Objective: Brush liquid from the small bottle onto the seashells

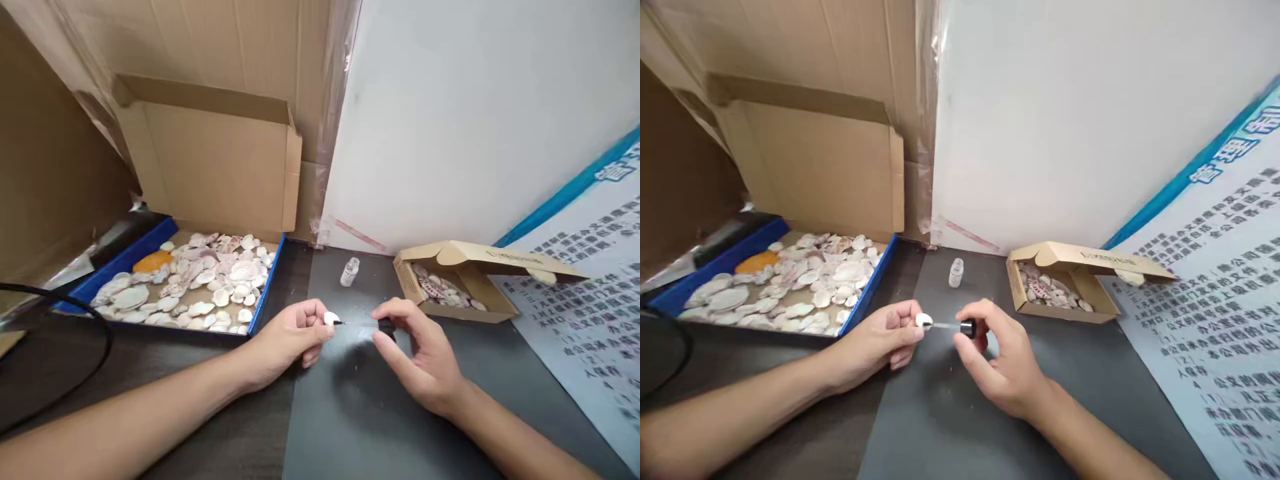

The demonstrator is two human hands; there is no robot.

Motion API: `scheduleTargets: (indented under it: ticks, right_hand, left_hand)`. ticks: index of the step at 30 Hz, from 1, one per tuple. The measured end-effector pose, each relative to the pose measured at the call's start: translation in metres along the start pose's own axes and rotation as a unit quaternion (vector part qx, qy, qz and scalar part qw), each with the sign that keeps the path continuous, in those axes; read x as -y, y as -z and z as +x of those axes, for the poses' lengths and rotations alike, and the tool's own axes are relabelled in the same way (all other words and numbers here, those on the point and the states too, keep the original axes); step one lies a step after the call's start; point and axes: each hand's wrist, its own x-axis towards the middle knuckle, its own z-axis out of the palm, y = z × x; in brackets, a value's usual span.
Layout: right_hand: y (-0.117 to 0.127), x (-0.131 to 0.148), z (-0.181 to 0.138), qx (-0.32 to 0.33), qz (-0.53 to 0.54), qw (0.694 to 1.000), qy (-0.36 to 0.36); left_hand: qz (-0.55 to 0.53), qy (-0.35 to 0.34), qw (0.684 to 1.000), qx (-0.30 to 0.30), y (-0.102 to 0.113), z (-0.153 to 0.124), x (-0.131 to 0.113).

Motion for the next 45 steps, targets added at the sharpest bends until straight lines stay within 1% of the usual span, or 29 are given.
scheduleTargets:
  ticks: [5, 10, 14, 18, 21, 23, 26, 29, 31, 35, 38, 40, 43, 45]
  right_hand:
    - [-0.0040, -0.0018, 0.0049, -0.024, -0.031, 0.999, -0.025]
    - [-0.0014, 0.0015, 0.0044, 0.003, -0.013, 1.000, -0.010]
    - [-0.0014, 0.0021, 0.0045, -0.015, -0.025, 0.999, -0.025]
    - [-0.0017, 0.0023, 0.0044, 0.004, -0.005, 1.000, -0.010]
    - [-0.0014, 0.0033, 0.0047, -0.002, -0.023, 0.999, -0.024]
    - [-0.0009, 0.0041, 0.0051, -0.006, -0.016, 1.000, -0.023]
    - [-0.0001, 0.0048, 0.0056, 0.013, -0.010, 1.000, -0.011]
    - [0.0002, 0.0044, 0.0056, 0.000, -0.030, 0.999, -0.023]
    - [0.0002, 0.0040, 0.0052, -0.009, -0.020, 0.999, -0.026]
    - [-0.0008, 0.0041, 0.0045, 0.011, -0.002, 1.000, -0.016]
    - [-0.0016, 0.0045, 0.0045, -0.005, -0.018, 0.999, -0.036]
    - [-0.0015, 0.0048, 0.0045, -0.013, -0.010, 0.999, -0.042]
    - [-0.0015, 0.0052, 0.0045, 0.011, 0.006, 0.999, -0.031]
    - [-0.0019, 0.0054, 0.0047, 0.013, -0.006, 0.999, -0.032]
  left_hand:
    - [-0.011, -0.009, 1.000, 0.001, -0.0022, 0.0016, -0.0018]
    - [-0.016, -0.003, 1.000, -0.003, -0.0023, 0.0004, -0.0034]
    - [-0.018, -0.003, 1.000, -0.003, -0.0022, -0.0003, -0.0029]
    - [-0.019, 0.002, 1.000, -0.002, -0.0021, 0.0002, -0.0031]
    - [-0.022, 0.001, 1.000, -0.002, -0.0020, 0.0008, -0.0035]
    - [-0.024, 0.000, 1.000, -0.002, -0.0019, 0.0010, -0.0037]
    - [-0.024, 0.001, 1.000, -0.001, -0.0019, 0.0011, -0.0037]
    - [-0.024, 0.000, 1.000, -0.002, -0.0024, 0.0008, -0.0037]
    - [-0.023, 0.000, 1.000, -0.004, -0.0029, 0.0006, -0.0037]
    - [-0.021, 0.001, 1.000, -0.005, -0.0040, 0.0003, -0.0045]
    - [-0.021, 0.000, 1.000, -0.004, -0.0040, 0.0004, -0.0051]
    - [-0.016, 0.002, 1.000, 0.000, -0.0032, 0.0005, -0.0046]
    - [-0.003, 0.003, 1.000, 0.012, -0.0013, 0.0007, -0.0029]
    - [0.005, 0.002, 1.000, 0.016, -0.0007, 0.0008, -0.0019]
